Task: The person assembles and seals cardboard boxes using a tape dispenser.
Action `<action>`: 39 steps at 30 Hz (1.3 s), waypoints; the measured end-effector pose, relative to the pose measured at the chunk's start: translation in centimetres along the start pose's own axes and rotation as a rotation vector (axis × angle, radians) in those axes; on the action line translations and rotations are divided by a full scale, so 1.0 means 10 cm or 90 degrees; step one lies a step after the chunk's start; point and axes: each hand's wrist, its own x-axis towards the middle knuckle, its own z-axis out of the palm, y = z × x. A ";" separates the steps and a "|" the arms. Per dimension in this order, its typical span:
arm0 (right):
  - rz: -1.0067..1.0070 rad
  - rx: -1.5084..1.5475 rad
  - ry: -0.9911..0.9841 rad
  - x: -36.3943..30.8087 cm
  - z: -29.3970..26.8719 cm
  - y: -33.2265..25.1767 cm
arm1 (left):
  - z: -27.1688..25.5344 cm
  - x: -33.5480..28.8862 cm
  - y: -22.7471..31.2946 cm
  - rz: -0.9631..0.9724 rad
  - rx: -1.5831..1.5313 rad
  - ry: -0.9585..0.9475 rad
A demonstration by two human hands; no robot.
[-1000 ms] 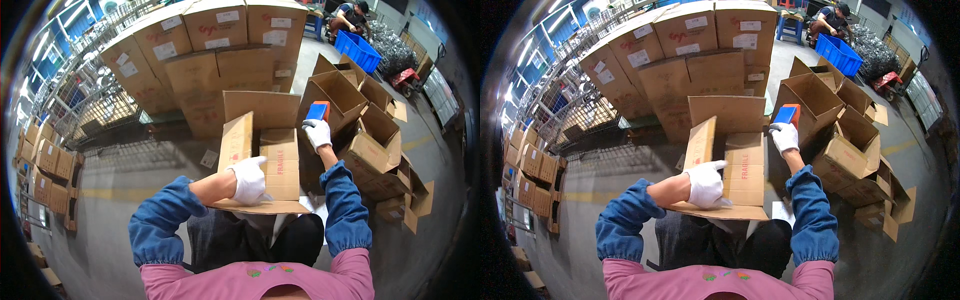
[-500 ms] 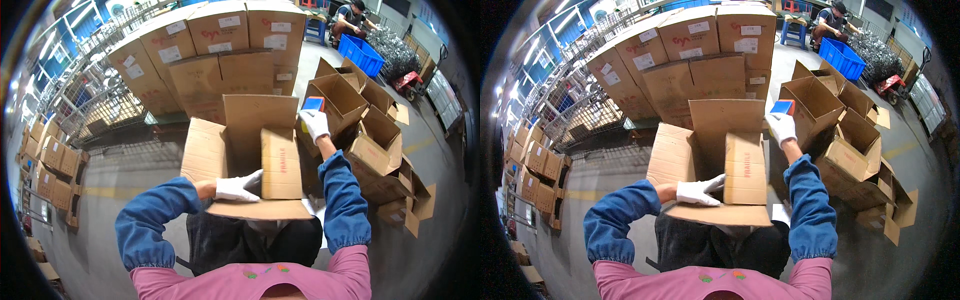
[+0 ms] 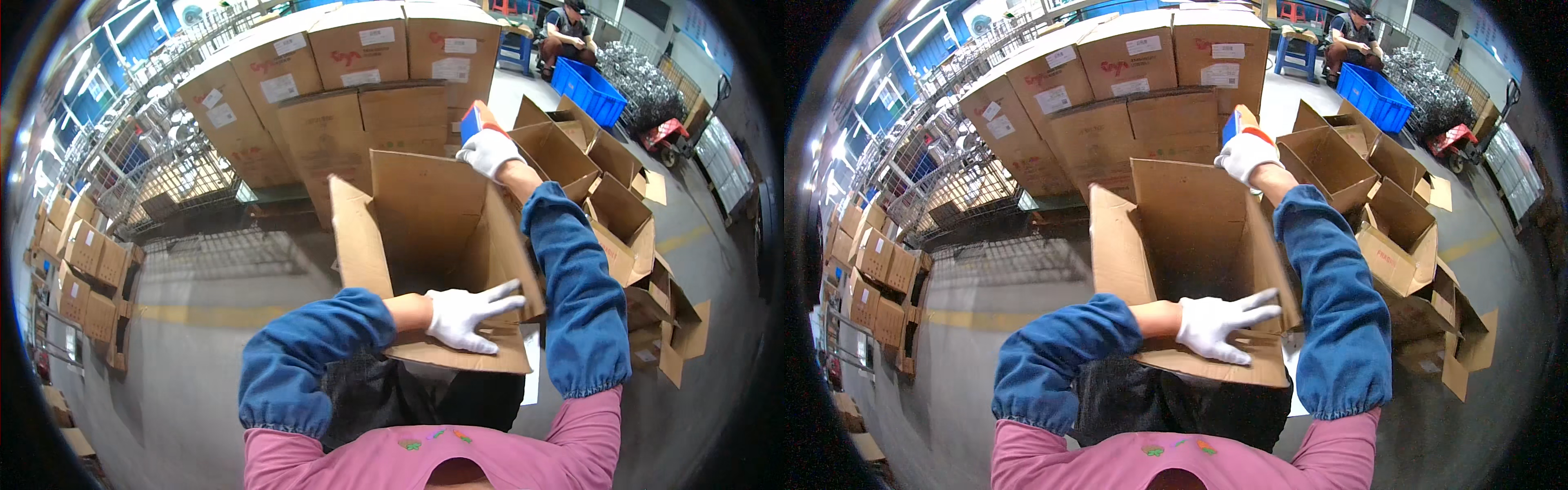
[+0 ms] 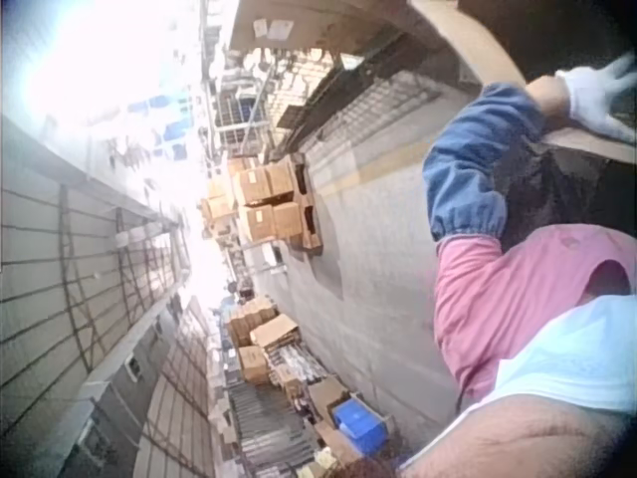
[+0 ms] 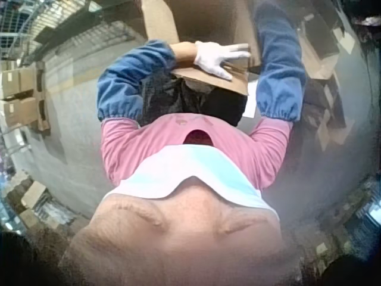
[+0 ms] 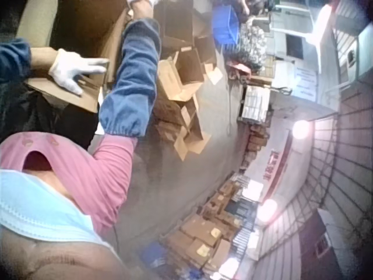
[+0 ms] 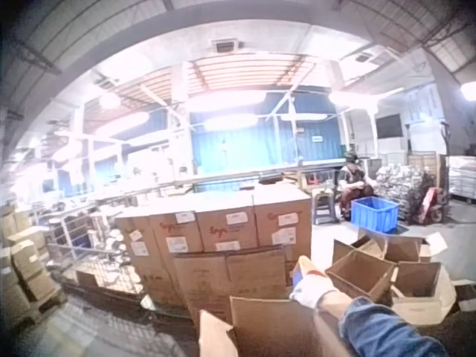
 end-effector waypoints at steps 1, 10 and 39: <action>-0.017 -0.053 0.014 0.03 -0.01 -0.10 | 0.01 0.08 -0.01 -0.001 0.000 0.003; -0.064 -0.158 -0.095 -0.14 0.01 -0.91 | -0.09 -0.14 -0.28 -0.005 0.113 -0.043; -0.199 0.198 0.263 -1.05 0.26 0.18 | -0.16 -0.91 -0.77 -0.416 0.250 0.475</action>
